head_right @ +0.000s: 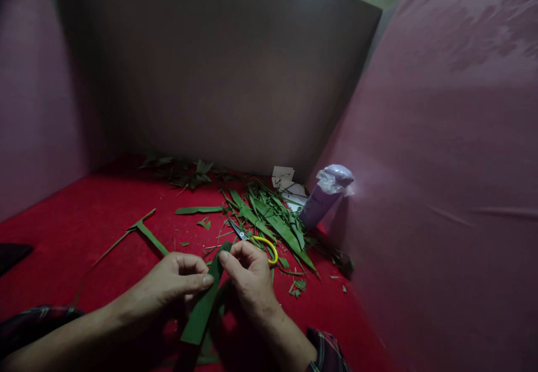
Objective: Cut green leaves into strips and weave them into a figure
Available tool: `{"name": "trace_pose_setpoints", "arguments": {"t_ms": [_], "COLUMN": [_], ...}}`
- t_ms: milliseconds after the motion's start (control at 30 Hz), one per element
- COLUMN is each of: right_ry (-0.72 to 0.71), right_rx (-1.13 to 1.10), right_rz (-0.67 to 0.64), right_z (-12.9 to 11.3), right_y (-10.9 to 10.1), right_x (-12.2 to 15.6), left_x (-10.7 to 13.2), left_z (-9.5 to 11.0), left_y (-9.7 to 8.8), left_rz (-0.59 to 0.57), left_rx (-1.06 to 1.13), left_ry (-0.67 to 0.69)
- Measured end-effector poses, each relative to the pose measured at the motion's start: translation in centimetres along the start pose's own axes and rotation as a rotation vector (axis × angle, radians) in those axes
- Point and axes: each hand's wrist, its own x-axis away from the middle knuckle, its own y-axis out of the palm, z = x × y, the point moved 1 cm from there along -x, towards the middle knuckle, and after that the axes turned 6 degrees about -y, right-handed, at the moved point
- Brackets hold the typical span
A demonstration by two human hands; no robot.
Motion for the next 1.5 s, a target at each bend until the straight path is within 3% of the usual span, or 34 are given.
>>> {"name": "trace_pose_setpoints", "arguments": {"t_ms": [133, 633, 733, 800, 933, 1033, 1100, 1200, 1500], "right_ry": [0.003, 0.008, 0.017, 0.046, 0.068, 0.073, 0.079, 0.040, -0.066], "right_rx": [0.006, -0.035, -0.102, -0.152, -0.239, -0.278, -0.277, -0.205, -0.100], "right_rz": [-0.094, -0.091, -0.053, -0.034, -0.037, -0.056, -0.063, -0.064, -0.149], "right_z": [0.3, 1.3, 1.1, 1.2, 1.4, 1.5, 1.4, 1.2, 0.9], "right_y": [0.3, 0.3, 0.2, 0.0, 0.0, 0.0, 0.0, -0.1, 0.2], "right_x": [0.1, 0.3, 0.0, -0.2, -0.1, 0.0, 0.0, -0.1, 0.2], "left_x": [-0.2, -1.1, -0.7, -0.3, 0.1, 0.1, 0.0, -0.1, 0.0], "left_z": [0.0, -0.9, -0.5, -0.1, 0.1, 0.0, 0.0, 0.0, -0.3], "left_y": [-0.1, -0.3, -0.5, -0.8, -1.0, -1.0, -1.0, -0.9, -0.1], "left_rz": [0.044, 0.041, 0.125, 0.258, 0.209, 0.197, 0.196, 0.148, 0.116], "left_rx": [0.046, -0.020, -0.134, -0.285, -0.738, -0.963, -0.993, -0.865, -0.246], "left_ry": [0.032, 0.138, 0.355, 0.597, 0.990, 1.130, 1.180, 1.159, 0.752]}}
